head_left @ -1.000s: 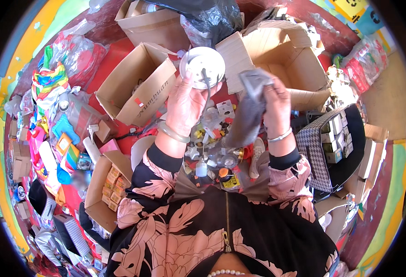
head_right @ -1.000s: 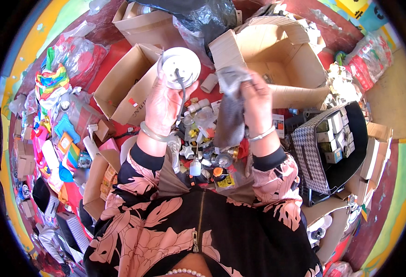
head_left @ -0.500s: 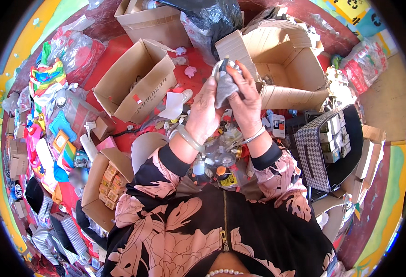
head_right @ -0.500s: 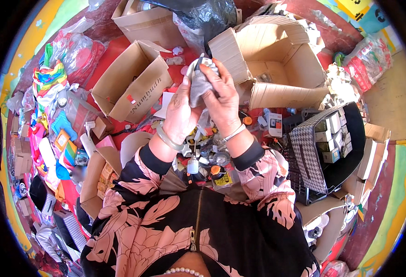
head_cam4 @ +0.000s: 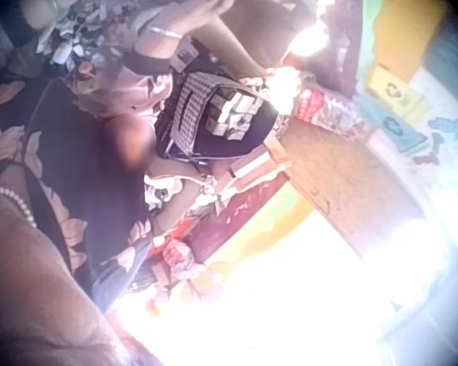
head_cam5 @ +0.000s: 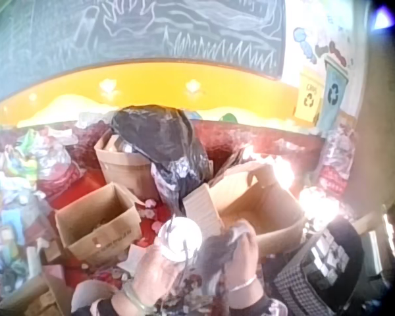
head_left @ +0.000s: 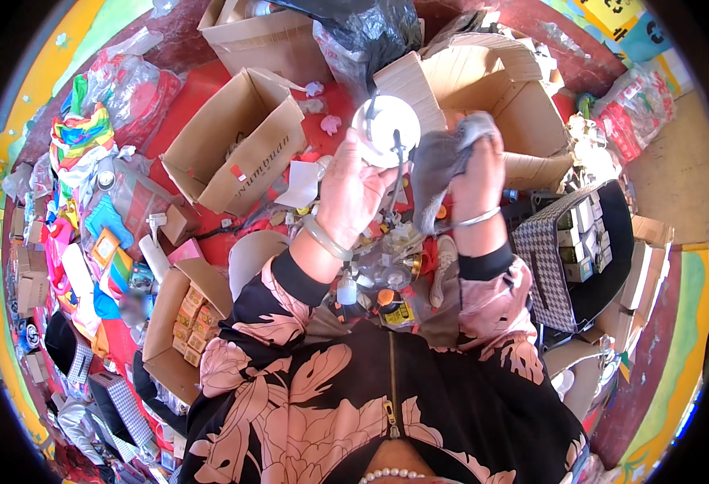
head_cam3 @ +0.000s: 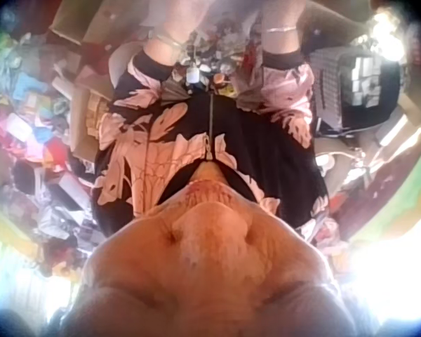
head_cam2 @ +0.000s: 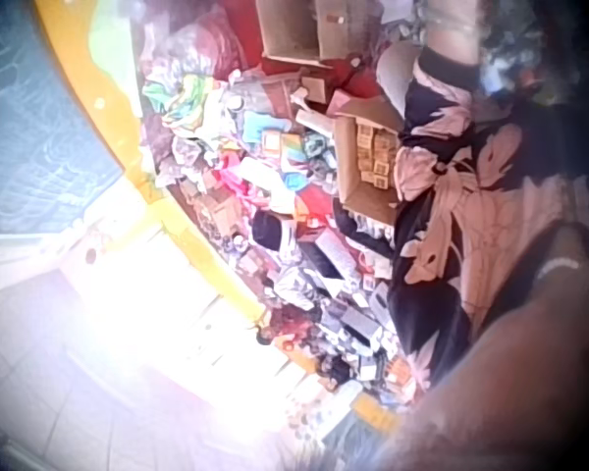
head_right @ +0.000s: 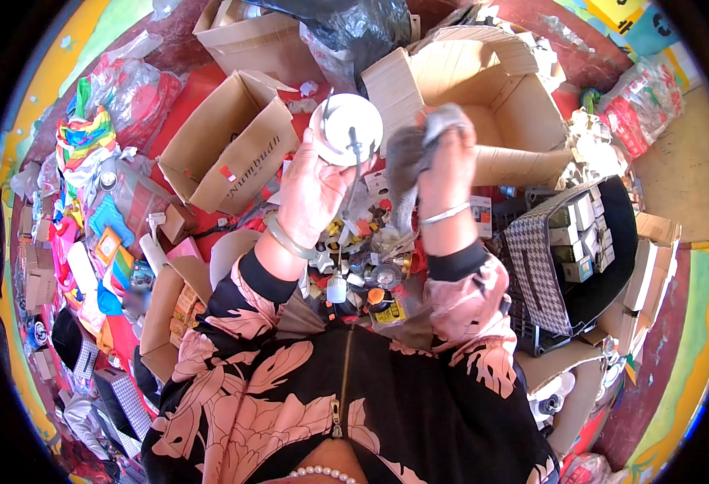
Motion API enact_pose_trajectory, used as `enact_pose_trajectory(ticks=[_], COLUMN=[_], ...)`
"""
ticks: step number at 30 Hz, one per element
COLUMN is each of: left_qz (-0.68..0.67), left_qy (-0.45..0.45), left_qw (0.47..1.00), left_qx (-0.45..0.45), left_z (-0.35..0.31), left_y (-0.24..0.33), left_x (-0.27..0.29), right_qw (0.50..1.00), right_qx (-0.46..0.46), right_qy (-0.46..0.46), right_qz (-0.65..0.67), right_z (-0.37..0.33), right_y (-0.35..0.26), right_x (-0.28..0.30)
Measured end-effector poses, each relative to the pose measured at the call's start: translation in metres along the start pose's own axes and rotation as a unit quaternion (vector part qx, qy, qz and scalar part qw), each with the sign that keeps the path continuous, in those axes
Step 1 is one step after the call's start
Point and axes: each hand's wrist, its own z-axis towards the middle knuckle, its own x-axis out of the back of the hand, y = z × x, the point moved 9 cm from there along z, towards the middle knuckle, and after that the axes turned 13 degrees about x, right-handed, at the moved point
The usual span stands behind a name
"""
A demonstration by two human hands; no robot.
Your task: The person cleans various small electrical components, including light bulb sockets and a fan motor, using a grey cloth. They wipe the surfaces of each item thoroughly, turning them over to clean all sides, and place the cleaned items into a cardboard box.
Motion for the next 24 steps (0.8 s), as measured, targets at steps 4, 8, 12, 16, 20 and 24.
enact_pose_trajectory(ticks=[4,8,12,16,20,24], left_qz=[-0.015,0.008,0.051,0.037,0.002,0.034], left_qy=[0.001,-0.021,0.004,0.039,0.036,0.015], left_qw=[1.000,0.998,0.998,0.999,0.999,0.998], left_qx=[0.011,0.056,0.034,0.008,-0.026,-0.050], left_z=[0.002,0.005,0.000,0.000,0.002,-0.002], left_y=[0.004,-0.009,-0.019,-0.012,0.006,0.034], left_x=[0.006,-0.003,-0.007,0.002,0.007,0.005], right_qw=[0.997,0.953,0.814,0.738,0.681,0.960], right_qx=[0.025,0.131,0.285,0.363,0.363,0.016], right_qy=[-0.065,-0.238,-0.373,-0.409,-0.519,-0.246], right_qz=[-0.024,-0.135,-0.341,-0.395,-0.368,-0.129], right_z=[0.022,-0.017,-0.057,-0.080,-0.089,-0.011], right_y=[-0.030,-0.052,-0.030,-0.012,-0.010,-0.010], right_x=[0.006,-0.051,-0.083,-0.092,-0.097,-0.040])
